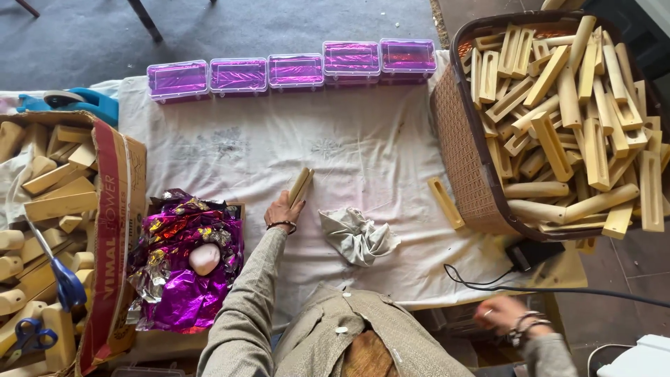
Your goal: The person wraps wooden blocks in foil and paper. The person picks up wooden blocks from a basket, wipes them with a cloth, and wraps them in foil and paper before placing them near storage containers.
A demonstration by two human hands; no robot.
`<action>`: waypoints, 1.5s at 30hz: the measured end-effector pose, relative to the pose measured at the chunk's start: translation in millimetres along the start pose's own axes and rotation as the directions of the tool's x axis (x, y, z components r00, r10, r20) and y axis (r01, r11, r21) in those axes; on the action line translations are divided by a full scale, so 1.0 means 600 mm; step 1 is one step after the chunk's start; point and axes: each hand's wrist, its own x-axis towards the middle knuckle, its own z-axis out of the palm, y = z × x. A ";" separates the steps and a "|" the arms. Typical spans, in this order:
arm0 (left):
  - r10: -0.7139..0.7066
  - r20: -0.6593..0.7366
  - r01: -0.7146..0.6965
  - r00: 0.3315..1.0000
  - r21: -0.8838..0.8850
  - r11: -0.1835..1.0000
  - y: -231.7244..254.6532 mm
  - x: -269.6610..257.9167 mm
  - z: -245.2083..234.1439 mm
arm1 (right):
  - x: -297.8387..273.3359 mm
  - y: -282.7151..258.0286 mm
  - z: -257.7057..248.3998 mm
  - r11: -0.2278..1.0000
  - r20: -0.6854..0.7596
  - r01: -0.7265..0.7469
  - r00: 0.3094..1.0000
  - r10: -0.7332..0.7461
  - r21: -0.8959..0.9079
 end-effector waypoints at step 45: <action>0.336 0.341 0.220 0.878 -0.911 0.350 0.185 -0.149 0.009 | 0.235 -0.660 0.017 0.508 -0.937 0.842 0.008 -0.349 -0.182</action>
